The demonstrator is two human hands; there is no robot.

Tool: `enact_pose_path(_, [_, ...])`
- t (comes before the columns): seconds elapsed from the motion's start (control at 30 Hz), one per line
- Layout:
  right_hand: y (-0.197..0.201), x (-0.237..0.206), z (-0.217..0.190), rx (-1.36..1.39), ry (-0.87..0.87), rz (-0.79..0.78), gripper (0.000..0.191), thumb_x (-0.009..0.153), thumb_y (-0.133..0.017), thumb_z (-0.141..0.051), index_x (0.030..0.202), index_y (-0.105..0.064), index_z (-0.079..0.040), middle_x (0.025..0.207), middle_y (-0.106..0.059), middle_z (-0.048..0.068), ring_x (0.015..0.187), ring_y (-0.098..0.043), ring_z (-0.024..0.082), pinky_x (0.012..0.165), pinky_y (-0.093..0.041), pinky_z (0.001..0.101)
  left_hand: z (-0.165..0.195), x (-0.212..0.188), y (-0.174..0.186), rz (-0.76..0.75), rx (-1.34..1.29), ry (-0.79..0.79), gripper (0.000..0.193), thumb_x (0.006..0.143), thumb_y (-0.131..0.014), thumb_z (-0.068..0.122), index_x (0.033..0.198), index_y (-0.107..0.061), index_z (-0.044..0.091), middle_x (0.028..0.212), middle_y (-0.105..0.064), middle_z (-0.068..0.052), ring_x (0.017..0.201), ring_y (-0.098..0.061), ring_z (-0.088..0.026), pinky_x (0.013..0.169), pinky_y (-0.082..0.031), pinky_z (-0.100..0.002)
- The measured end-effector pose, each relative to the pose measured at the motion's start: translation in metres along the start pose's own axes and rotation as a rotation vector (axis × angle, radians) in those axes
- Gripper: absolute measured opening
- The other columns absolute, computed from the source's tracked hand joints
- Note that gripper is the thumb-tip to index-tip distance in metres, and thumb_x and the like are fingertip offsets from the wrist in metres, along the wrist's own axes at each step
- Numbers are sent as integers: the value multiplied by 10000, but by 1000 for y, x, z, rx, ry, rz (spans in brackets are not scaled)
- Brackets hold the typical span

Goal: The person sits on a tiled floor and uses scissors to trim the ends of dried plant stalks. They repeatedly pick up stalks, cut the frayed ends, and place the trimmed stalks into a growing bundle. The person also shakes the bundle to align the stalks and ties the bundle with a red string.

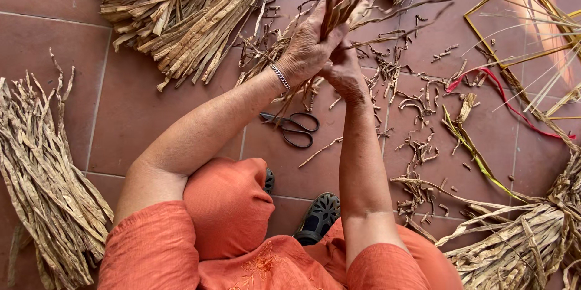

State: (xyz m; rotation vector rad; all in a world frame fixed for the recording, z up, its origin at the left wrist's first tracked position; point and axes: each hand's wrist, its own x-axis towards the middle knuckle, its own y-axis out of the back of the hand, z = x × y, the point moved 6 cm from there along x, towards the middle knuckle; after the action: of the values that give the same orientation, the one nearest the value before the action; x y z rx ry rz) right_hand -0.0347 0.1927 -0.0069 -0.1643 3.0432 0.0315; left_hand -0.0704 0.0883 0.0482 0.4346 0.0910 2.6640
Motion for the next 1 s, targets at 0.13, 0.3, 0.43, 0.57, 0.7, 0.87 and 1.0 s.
enact_pose_path(0.13, [9, -9, -36, -30, 10, -32, 808, 852, -877, -218, 1516, -469, 1, 1490, -632, 131, 1416, -601, 277, 1214, -447, 416, 28, 7, -6, 58, -20, -236, 559, 1186, -490, 429, 1606, -286, 120, 1494, -633, -145, 1408, -618, -251, 1226, -518, -431])
enact_pose_path(0.3, [11, -19, -49, -357, 15, -162, 1002, 755, -948, -265, 1542, -370, -41, 1516, -537, 150, 1437, -479, 296, 1240, -345, 444, 25, 12, 0, 83, 39, -161, 868, 1031, -575, 630, 1611, -258, 67, 1517, -588, -178, 1401, -646, -267, 1162, -581, -416])
enact_pose_path(0.43, [-13, -9, -14, -460, 32, -209, 1079, 639, -965, -284, 1499, -367, -27, 1456, -519, 197, 1357, -485, 333, 1132, -409, 469, 5, 4, -5, 169, 39, -28, 962, 923, -637, 709, 1593, -344, 83, 1448, -604, -198, 1370, -604, -299, 1159, -558, -463])
enact_pose_path(0.57, [-9, 4, 7, -310, 79, -65, 611, 963, -735, -295, 1463, -502, -32, 1385, -618, 186, 1300, -621, 302, 1095, -552, 422, 13, 11, -17, 142, -327, -164, 1006, 927, -767, 645, 1564, -277, 40, 1604, -402, -247, 1584, -335, -361, 1208, -472, -588])
enact_pose_path(0.7, [30, 3, -9, 170, 134, 193, 368, 1103, -627, -261, 1318, -614, 37, 1165, -694, 156, 1099, -665, 300, 963, -586, 450, 27, 17, 1, -37, -112, -139, 1103, 861, -784, 632, 1583, -228, 12, 1606, -337, -285, 1537, -302, -402, 1218, -406, -584])
enact_pose_path(0.87, [70, -20, -42, 624, 152, 138, 249, 1100, -584, -263, 1174, -631, -30, 957, -707, 121, 1036, -739, 345, 974, -626, 559, 0, 5, 36, -329, 67, 267, 947, 867, -650, 705, 1560, -410, 107, 1558, -472, -234, 1475, -448, -355, 1187, -432, -539])
enact_pose_path(1.0, [90, -34, -44, 863, 125, 159, 246, 1105, -585, -243, 1196, -631, -19, 982, -694, 138, 1070, -720, 348, 1005, -613, 631, -34, -28, 24, -635, 217, 395, 919, 812, -566, 770, 1498, -468, 166, 1435, -585, -144, 1344, -545, -279, 1102, -447, -488])
